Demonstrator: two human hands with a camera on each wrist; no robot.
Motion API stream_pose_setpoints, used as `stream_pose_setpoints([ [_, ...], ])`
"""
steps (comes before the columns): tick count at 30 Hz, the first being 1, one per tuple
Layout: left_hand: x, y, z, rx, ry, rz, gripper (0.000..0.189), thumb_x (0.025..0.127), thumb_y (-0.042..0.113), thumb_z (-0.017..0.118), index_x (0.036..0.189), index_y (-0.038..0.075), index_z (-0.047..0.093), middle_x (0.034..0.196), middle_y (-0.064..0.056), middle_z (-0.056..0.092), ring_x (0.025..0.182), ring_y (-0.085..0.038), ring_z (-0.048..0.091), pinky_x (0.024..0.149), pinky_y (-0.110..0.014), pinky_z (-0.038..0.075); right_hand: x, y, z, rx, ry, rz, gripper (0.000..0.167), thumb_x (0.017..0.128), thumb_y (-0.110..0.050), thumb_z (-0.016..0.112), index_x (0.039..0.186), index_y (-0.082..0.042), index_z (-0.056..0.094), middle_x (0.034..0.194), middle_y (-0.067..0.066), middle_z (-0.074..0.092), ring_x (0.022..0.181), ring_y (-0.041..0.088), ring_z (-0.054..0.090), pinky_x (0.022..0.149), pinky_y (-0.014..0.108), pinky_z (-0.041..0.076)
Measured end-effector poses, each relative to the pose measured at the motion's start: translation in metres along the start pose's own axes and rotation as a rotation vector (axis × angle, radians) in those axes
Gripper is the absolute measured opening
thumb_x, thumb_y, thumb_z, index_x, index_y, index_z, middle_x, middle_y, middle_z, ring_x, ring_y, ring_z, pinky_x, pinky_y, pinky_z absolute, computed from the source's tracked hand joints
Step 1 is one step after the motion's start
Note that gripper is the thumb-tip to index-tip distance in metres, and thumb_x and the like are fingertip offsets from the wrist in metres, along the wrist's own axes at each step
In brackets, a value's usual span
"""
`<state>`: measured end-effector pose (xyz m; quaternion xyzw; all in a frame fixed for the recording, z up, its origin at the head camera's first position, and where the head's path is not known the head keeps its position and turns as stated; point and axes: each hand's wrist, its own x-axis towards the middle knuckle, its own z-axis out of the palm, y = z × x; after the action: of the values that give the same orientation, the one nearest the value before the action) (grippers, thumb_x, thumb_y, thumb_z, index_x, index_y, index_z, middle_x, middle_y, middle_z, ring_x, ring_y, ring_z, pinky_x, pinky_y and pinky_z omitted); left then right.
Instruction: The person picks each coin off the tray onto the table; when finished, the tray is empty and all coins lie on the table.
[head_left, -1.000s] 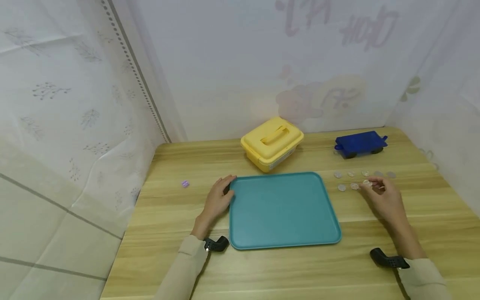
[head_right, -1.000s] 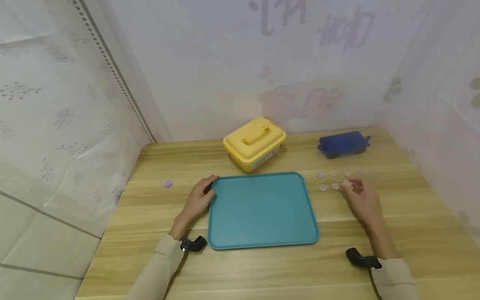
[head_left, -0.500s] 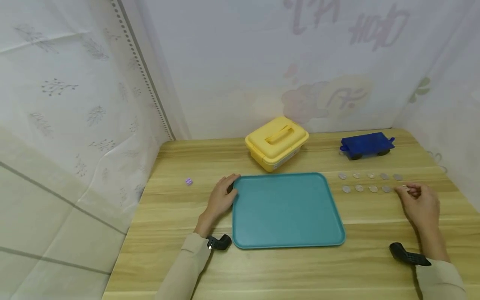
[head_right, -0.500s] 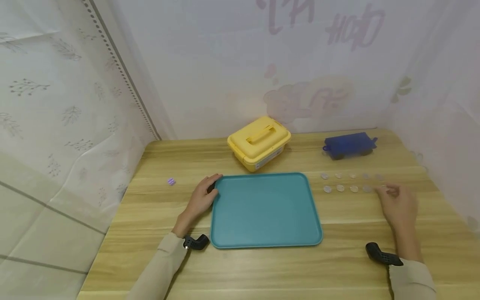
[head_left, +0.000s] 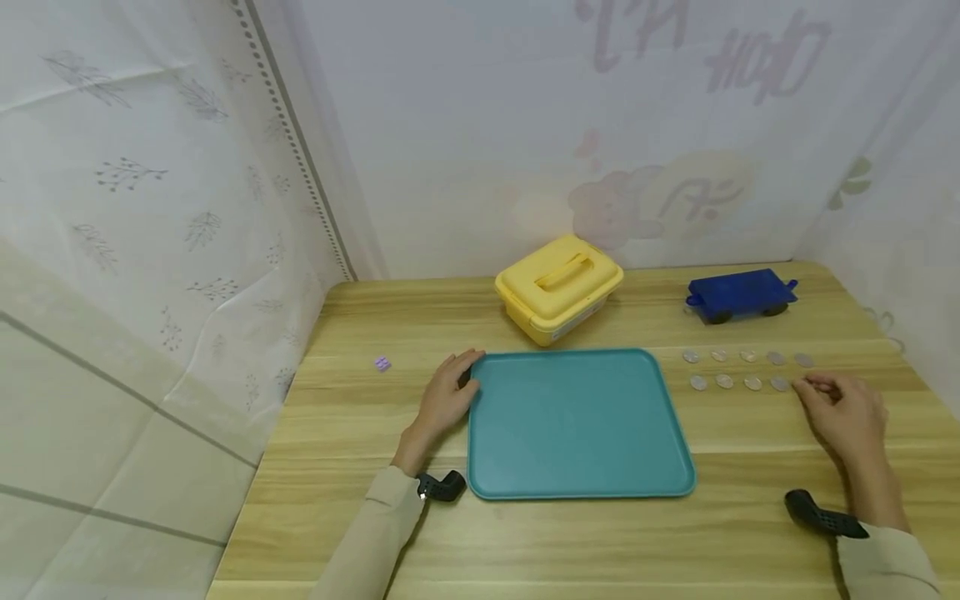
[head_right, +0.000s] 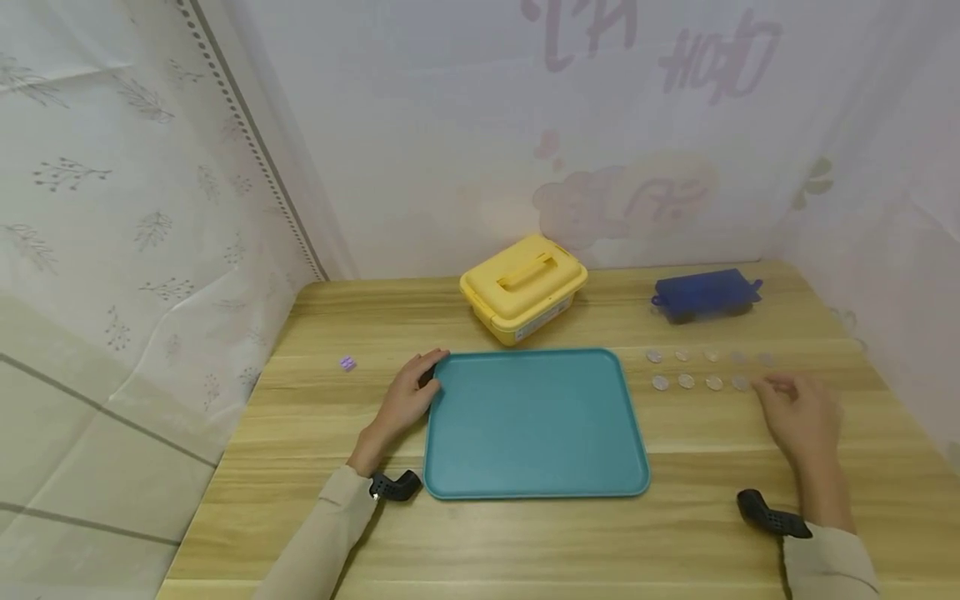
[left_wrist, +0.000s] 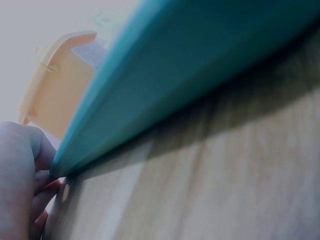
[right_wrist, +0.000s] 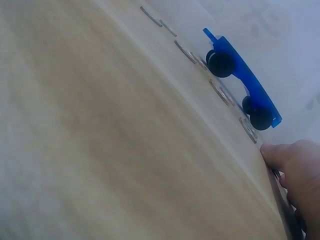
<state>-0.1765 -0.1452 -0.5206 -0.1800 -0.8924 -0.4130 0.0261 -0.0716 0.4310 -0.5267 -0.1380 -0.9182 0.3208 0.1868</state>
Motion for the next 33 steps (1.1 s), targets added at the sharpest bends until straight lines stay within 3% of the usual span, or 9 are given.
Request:
stream_pose_setpoints([
  [3, 0.000, 0.002, 0.000, 0.001, 0.000, -0.005, 0.049, 0.094, 0.012, 0.051, 0.143, 0.013, 0.055, 0.148, -0.008, 0.054, 0.145, -0.024, 0.041, 0.128, -0.039, 0.021, -0.003, 0.001, 0.000, 0.034, -0.015, 0.024, 0.045, 0.096, -0.032, 0.063, 0.121, 0.006, 0.063, 0.087, -0.045, 0.038, 0.087, -0.024, 0.027, 0.115, 0.065, 0.022],
  [5, 0.000, 0.003, 0.000, -0.001, -0.001, -0.007, 0.049, 0.094, 0.012, 0.052, 0.143, 0.013, 0.055, 0.148, -0.008, 0.054, 0.145, -0.023, 0.041, 0.128, -0.038, 0.020, -0.003, 0.002, 0.001, 0.030, 0.013, 0.033, 0.045, 0.095, -0.032, 0.065, 0.120, 0.006, 0.064, 0.086, -0.044, 0.038, 0.087, -0.023, 0.027, 0.116, 0.056, 0.026],
  [8, 0.000, 0.004, 0.000, 0.000, -0.003, -0.007, 0.049, 0.094, 0.011, 0.052, 0.143, 0.013, 0.055, 0.149, -0.008, 0.053, 0.145, -0.023, 0.041, 0.128, -0.038, 0.020, -0.003, 0.002, 0.004, 0.017, 0.067, 0.069, 0.044, 0.093, -0.030, 0.065, 0.120, 0.005, 0.065, 0.086, -0.041, 0.038, 0.087, -0.022, 0.026, 0.103, 0.042, 0.033],
  [10, 0.000, 0.004, 0.000, -0.001, -0.004, -0.010, 0.049, 0.095, 0.011, 0.052, 0.143, 0.013, 0.055, 0.149, -0.007, 0.053, 0.146, -0.023, 0.041, 0.128, -0.038, 0.020, -0.003, 0.000, 0.006, 0.020, 0.117, 0.102, 0.041, 0.092, -0.027, 0.065, 0.119, 0.004, 0.066, 0.086, -0.038, 0.039, 0.087, -0.020, 0.028, 0.090, 0.032, 0.032],
  [13, 0.000, 0.004, -0.001, 0.001, -0.005, -0.004, 0.049, 0.095, 0.011, 0.052, 0.143, 0.013, 0.055, 0.149, -0.008, 0.053, 0.146, -0.025, 0.041, 0.128, -0.040, 0.020, -0.005, -0.005, 0.012, 0.075, 0.198, 0.117, 0.036, 0.092, -0.021, 0.064, 0.117, 0.005, 0.067, 0.087, -0.036, 0.040, 0.088, -0.017, 0.031, 0.086, 0.023, 0.031],
  [16, 0.000, 0.004, -0.001, 0.000, -0.007, 0.004, 0.049, 0.095, 0.012, 0.052, 0.143, 0.012, 0.055, 0.149, -0.009, 0.053, 0.145, -0.026, 0.041, 0.128, -0.041, 0.020, -0.008, -0.015, 0.023, 0.175, 0.313, 0.035, 0.027, 0.090, -0.011, 0.063, 0.109, 0.006, 0.070, 0.087, -0.035, 0.047, 0.087, -0.014, 0.038, 0.080, 0.015, 0.030],
  [20, -0.001, 0.002, 0.000, 0.004, -0.001, 0.019, 0.048, 0.095, 0.012, 0.053, 0.143, 0.011, 0.055, 0.148, -0.009, 0.054, 0.145, -0.025, 0.042, 0.128, -0.039, 0.021, -0.011, -0.035, 0.043, 0.303, 0.380, -0.177, 0.017, 0.088, -0.001, 0.065, 0.100, 0.008, 0.072, 0.094, -0.024, 0.062, 0.096, -0.010, 0.047, 0.083, 0.013, 0.032],
  [27, -0.002, 0.000, -0.001, 0.016, -0.009, 0.024, 0.048, 0.095, 0.012, 0.052, 0.143, 0.012, 0.055, 0.147, -0.007, 0.055, 0.144, -0.024, 0.043, 0.128, -0.037, 0.021, -0.018, -0.083, 0.084, 0.312, 0.224, -0.355, 0.021, 0.090, 0.002, 0.065, 0.109, 0.006, 0.072, 0.106, 0.020, 0.070, 0.101, -0.014, 0.050, 0.084, 0.005, 0.037],
  [33, -0.002, 0.002, 0.001, 0.010, 0.009, 0.029, 0.048, 0.095, 0.011, 0.053, 0.142, 0.012, 0.056, 0.147, -0.007, 0.056, 0.144, -0.024, 0.043, 0.128, -0.038, 0.021, -0.019, -0.124, 0.114, 0.385, 0.023, -0.373, 0.032, 0.093, -0.003, 0.064, 0.125, 0.001, 0.067, 0.120, 0.023, 0.065, 0.102, -0.015, 0.055, 0.080, -0.001, 0.043],
])
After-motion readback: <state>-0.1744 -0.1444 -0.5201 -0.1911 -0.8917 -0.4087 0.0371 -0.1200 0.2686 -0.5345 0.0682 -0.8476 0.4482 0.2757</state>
